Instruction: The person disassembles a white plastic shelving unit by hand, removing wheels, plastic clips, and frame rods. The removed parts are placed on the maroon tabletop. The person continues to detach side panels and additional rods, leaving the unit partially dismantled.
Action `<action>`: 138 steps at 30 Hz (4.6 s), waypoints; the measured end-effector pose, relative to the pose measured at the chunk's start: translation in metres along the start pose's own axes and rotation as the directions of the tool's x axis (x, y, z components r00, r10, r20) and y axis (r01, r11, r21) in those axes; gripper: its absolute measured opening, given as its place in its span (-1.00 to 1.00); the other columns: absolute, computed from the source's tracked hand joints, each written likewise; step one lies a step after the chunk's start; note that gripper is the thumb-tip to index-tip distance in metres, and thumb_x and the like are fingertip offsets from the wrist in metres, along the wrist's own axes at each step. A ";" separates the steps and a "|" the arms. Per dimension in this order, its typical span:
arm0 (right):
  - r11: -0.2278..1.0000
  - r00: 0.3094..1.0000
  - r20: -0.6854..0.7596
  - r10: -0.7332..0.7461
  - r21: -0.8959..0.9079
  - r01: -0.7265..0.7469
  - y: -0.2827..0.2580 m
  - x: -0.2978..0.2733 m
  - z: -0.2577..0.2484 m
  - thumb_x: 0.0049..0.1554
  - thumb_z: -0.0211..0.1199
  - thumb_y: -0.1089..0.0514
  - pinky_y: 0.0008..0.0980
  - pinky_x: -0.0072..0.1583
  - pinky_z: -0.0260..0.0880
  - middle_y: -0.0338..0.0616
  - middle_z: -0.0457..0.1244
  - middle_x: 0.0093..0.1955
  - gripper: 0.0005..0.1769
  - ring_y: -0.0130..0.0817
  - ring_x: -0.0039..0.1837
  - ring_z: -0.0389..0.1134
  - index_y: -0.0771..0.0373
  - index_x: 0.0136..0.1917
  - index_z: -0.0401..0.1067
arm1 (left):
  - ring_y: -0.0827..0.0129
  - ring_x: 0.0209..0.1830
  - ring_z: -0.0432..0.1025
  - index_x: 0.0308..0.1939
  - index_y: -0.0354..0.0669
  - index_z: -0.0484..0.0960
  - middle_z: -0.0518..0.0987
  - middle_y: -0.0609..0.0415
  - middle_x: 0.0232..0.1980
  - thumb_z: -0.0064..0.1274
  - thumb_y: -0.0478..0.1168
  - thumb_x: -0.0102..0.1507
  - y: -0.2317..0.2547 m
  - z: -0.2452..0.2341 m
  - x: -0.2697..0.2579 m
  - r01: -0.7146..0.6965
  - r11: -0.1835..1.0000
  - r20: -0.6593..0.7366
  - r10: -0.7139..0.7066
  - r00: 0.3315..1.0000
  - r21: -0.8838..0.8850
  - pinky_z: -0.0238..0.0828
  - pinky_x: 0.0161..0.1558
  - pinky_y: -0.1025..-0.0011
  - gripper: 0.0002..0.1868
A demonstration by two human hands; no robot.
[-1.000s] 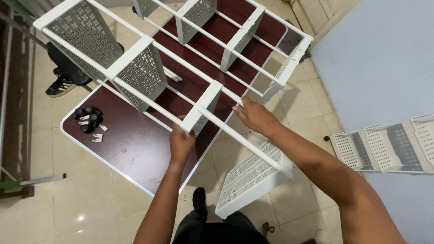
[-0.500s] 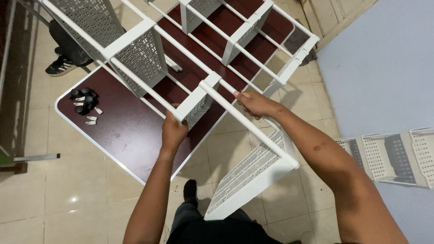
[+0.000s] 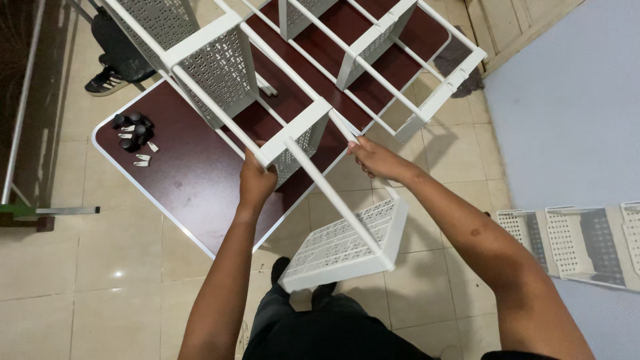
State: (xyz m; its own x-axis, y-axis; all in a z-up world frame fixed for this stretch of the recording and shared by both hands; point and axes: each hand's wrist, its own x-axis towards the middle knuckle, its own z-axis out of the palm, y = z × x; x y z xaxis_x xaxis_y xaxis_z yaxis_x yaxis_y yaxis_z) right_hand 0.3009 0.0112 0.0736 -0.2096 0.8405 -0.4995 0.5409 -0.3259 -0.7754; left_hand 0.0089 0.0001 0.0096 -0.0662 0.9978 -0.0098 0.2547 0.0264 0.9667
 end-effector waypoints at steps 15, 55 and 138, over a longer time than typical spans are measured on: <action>0.946 0.942 -0.305 -0.144 -0.321 0.040 -0.006 -0.040 0.020 0.37 -0.09 -0.15 -0.12 -0.16 0.30 0.01 0.21 -0.39 -0.50 -0.19 -0.33 0.21 0.31 -0.13 0.32 | -0.01 0.42 0.23 0.41 -0.34 0.21 0.29 -0.32 0.37 0.19 -0.35 0.23 -0.032 0.000 -0.049 -0.144 0.984 -0.193 0.162 0.968 0.105 0.18 0.38 0.12 -0.29; 0.871 0.849 -0.360 -0.387 0.160 0.465 -0.099 -0.077 0.255 0.34 0.09 0.02 -0.49 0.19 0.31 -0.23 0.34 0.06 -0.59 -0.54 0.13 0.31 0.32 0.32 0.39 | 0.41 -0.41 0.32 0.01 -0.19 0.32 0.43 -0.03 -0.32 -0.43 0.02 0.56 -0.016 -0.204 -0.174 -0.052 0.406 -0.011 0.104 0.995 -0.912 0.35 -0.29 0.44 -0.65; 0.977 0.430 -0.878 0.212 0.186 -0.101 -0.244 0.026 0.416 0.23 0.08 0.15 -0.11 0.11 0.45 0.46 0.35 0.13 -0.07 0.21 0.08 0.49 0.31 0.68 -0.37 | 0.12 -0.08 0.40 0.02 -0.15 0.56 0.48 0.00 -0.12 0.09 -0.09 0.26 -0.002 -0.346 0.056 -0.956 0.245 0.839 0.544 -0.004 -0.163 0.29 -0.05 0.16 -0.69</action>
State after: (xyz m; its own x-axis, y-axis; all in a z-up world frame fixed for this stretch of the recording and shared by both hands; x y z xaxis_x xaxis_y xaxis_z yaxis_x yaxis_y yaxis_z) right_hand -0.1749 -0.0672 0.0889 0.7395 0.6720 -0.0398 0.3978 -0.4839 -0.7795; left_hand -0.3291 0.0351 0.0957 0.9483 0.0618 0.3112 -0.0320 -0.9572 0.2875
